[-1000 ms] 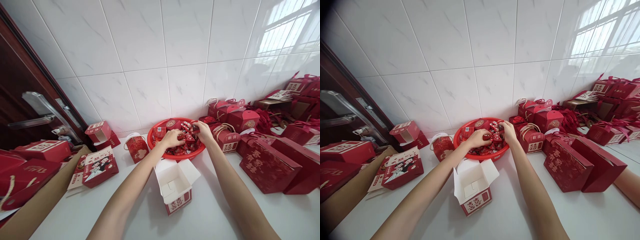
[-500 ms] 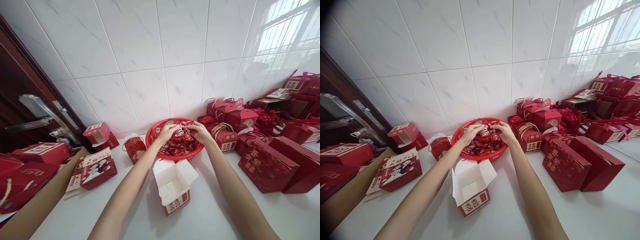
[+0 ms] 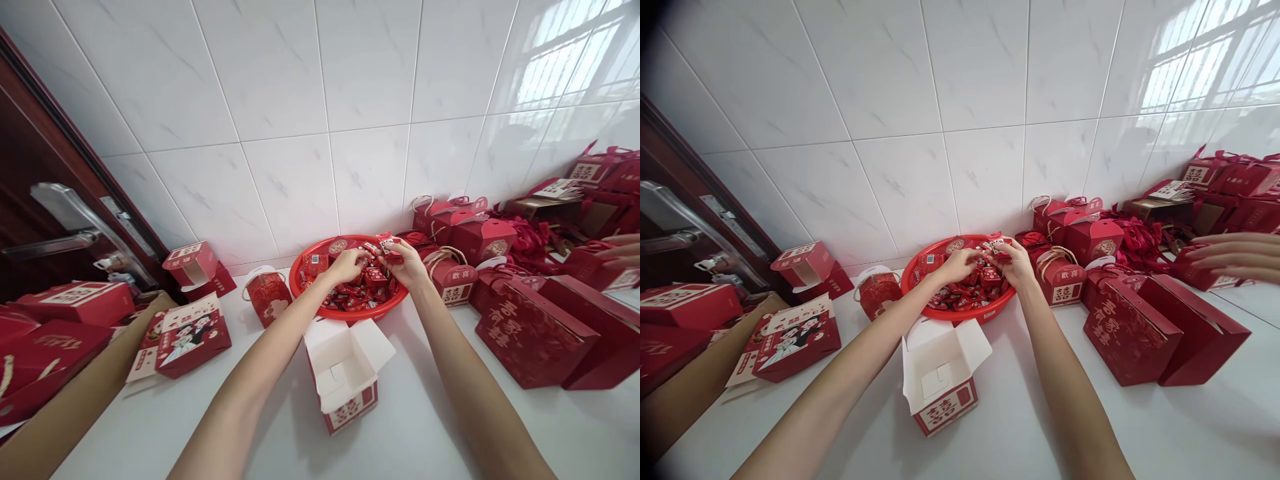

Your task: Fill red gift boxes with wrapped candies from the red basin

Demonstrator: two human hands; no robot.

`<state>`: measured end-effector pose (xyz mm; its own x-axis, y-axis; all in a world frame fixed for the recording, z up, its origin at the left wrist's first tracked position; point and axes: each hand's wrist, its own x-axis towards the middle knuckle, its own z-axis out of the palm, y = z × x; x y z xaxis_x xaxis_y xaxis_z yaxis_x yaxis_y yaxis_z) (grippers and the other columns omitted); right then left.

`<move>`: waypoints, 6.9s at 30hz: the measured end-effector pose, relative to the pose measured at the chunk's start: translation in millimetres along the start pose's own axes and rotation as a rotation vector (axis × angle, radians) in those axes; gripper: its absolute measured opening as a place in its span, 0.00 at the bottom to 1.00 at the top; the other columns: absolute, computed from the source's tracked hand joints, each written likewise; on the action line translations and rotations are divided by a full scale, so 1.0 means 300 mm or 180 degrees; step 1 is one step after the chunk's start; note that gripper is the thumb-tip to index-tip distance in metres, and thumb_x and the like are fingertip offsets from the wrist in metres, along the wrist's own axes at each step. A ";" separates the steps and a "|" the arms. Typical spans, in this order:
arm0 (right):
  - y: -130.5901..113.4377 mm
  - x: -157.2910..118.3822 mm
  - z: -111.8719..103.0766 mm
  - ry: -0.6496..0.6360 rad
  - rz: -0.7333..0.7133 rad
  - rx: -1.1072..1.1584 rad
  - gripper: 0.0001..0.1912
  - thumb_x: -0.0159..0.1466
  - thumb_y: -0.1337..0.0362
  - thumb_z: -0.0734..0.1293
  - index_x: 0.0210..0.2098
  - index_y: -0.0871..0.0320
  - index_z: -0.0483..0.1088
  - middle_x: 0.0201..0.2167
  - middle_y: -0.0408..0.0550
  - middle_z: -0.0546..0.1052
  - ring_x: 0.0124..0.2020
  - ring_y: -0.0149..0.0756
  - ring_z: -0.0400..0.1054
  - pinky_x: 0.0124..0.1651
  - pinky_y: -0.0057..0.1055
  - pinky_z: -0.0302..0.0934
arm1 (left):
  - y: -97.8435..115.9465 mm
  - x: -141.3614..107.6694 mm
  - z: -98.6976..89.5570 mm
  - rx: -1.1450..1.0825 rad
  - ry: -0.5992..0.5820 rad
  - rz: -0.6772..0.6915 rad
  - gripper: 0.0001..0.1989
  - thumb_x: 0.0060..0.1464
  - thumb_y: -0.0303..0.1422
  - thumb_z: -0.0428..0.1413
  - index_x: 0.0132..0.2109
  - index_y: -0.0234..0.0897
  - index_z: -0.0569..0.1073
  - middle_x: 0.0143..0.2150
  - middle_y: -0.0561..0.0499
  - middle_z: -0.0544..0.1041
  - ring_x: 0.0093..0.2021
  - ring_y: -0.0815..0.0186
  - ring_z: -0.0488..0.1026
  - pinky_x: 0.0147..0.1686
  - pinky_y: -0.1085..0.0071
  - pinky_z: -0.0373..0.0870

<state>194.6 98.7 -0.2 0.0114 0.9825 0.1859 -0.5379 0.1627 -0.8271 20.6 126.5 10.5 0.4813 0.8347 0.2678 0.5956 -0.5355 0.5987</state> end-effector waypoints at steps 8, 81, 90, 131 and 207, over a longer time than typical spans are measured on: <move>0.013 0.010 -0.005 0.0072 0.0011 0.0160 0.13 0.43 0.69 0.74 0.25 0.54 0.68 0.24 0.39 0.75 0.30 0.34 0.73 0.36 0.32 0.71 | -0.014 0.051 0.037 0.0641 -0.0903 0.0436 0.23 0.40 0.20 0.59 0.44 0.41 0.82 0.51 0.48 0.81 0.51 0.54 0.76 0.54 0.64 0.69; -0.263 -0.369 0.239 -0.1399 -0.0166 -0.1142 0.15 0.53 0.65 0.78 0.40 0.55 0.79 0.34 0.44 0.80 0.33 0.34 0.74 0.37 0.31 0.69 | 0.260 -0.567 -0.176 -0.2163 0.1180 0.0524 0.08 0.47 0.33 0.67 0.36 0.37 0.81 0.38 0.48 0.80 0.40 0.62 0.78 0.40 0.68 0.79; -0.254 -0.382 0.237 -0.1464 -0.0644 -0.2027 0.13 0.56 0.62 0.76 0.42 0.53 0.79 0.41 0.46 0.80 0.40 0.40 0.74 0.42 0.34 0.69 | 0.240 -0.565 -0.170 -0.2232 0.1211 0.0198 0.14 0.51 0.38 0.67 0.43 0.37 0.79 0.47 0.46 0.80 0.42 0.62 0.77 0.43 0.67 0.77; -0.332 -0.416 0.230 -0.2604 -0.0639 -0.2826 0.12 0.61 0.63 0.71 0.45 0.53 0.80 0.40 0.47 0.81 0.38 0.39 0.75 0.40 0.32 0.71 | 0.284 -0.610 -0.194 -0.1917 0.0968 0.0018 0.24 0.52 0.35 0.66 0.55 0.41 0.74 0.44 0.47 0.82 0.47 0.58 0.79 0.51 0.62 0.75; -0.035 -0.517 0.097 -0.2463 -0.0262 -0.2962 0.23 0.57 0.43 0.74 0.38 0.56 0.74 0.36 0.46 0.74 0.38 0.36 0.67 0.43 0.33 0.62 | 0.259 -0.633 -0.288 0.0714 -0.1773 -0.0886 0.33 0.50 0.44 0.62 0.61 0.40 0.68 0.59 0.45 0.73 0.55 0.55 0.72 0.50 0.67 0.67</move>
<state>174.1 -58.2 -4.8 -0.6606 0.7040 0.2607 0.2557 0.5375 -0.8036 -80.0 -62.3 71.4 0.5149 0.7867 -0.3406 0.8363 -0.3736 0.4012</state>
